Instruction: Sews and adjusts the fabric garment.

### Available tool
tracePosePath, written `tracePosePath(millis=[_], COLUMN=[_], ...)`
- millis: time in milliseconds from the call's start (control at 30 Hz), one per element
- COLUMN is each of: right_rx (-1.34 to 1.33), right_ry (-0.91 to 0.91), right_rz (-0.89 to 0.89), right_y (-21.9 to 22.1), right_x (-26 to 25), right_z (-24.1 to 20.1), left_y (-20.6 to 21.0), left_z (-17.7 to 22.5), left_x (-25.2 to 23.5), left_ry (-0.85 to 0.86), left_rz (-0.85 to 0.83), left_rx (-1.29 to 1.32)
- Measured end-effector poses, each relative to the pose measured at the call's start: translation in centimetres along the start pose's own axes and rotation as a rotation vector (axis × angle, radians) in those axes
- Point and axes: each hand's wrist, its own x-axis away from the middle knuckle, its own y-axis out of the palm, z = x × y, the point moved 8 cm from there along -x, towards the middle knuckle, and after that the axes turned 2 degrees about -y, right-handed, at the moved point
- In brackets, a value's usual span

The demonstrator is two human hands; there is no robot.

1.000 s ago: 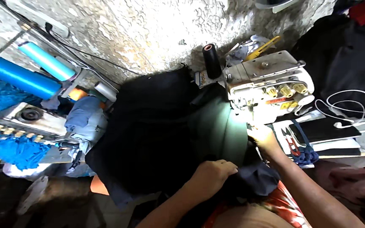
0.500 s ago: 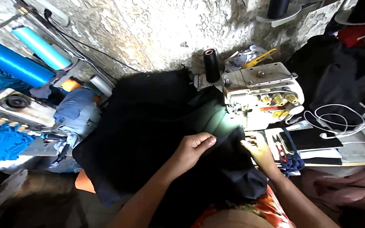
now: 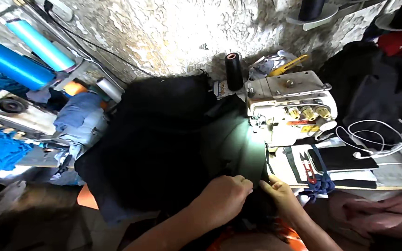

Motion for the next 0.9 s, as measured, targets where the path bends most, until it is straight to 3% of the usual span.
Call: tracePosePath(millis=[567, 733, 900], right_rx=[0.158, 0.468, 0.76], right_ry=[-0.053, -0.122, -0.112], right_rz=[-0.007, 0.003, -0.038], right_y=[0.2, -0.6, -1.3], right_x=[-1.3, -1.1, 0.0], right_z=[-0.2, -0.9, -1.4], left_y=[2.2, 4.1, 5.1], left_z=[-0.8, -0.8, -1.0], left_x=[-3.8, -5.1, -5.5], left_ry=[-0.193, -0.3, -0.369], left_rz=[-0.169, -0.219, -0.105], left_rx=[-0.011, -0.006, -0.032])
